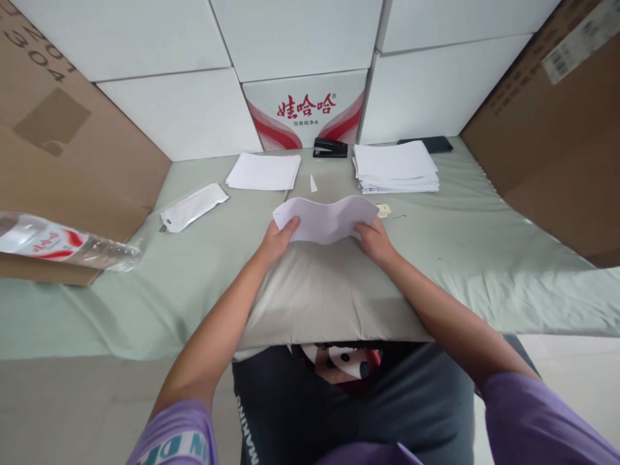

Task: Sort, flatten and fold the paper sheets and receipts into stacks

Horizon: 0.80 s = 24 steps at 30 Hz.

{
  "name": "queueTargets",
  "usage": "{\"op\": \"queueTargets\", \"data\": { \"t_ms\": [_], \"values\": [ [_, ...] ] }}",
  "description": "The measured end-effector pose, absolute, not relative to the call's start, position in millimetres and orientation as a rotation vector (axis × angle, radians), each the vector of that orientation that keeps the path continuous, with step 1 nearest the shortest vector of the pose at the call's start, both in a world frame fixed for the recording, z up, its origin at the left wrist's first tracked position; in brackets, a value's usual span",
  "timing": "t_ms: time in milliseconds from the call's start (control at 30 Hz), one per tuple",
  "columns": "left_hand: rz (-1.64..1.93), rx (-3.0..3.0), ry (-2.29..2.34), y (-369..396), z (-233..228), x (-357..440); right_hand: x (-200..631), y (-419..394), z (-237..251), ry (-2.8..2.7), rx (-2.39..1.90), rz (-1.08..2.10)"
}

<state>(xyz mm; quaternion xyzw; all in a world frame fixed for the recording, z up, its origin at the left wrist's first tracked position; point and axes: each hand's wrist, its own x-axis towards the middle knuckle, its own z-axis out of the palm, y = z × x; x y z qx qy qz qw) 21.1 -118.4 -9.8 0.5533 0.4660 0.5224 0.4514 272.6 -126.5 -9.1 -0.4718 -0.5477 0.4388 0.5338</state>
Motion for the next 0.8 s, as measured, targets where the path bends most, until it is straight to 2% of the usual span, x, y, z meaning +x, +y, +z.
{"op": "queueTargets", "data": {
  "t_ms": [367,533,600,733,800],
  "values": [
    [1.360,1.381,1.210,-114.3,-14.2,18.6,272.5,-128.0,-6.9,-1.333,-1.145,1.131],
    [1.501,1.279,1.292,-106.2,-13.3,13.0,275.7,-137.2,15.5,-1.306,-0.812,1.515],
    [1.407,1.180,1.232,-107.3,-7.0,12.5,275.9,-140.2,21.8,-1.316,-0.728,1.569],
    [0.948,1.103,1.032,-121.9,8.3,15.7,271.3,-143.5,25.3,-1.438,-0.798,1.330],
    [0.929,1.202,0.998,-131.4,11.2,18.2,268.5,-143.7,25.7,-1.491,-0.865,1.189]
  ]
}}
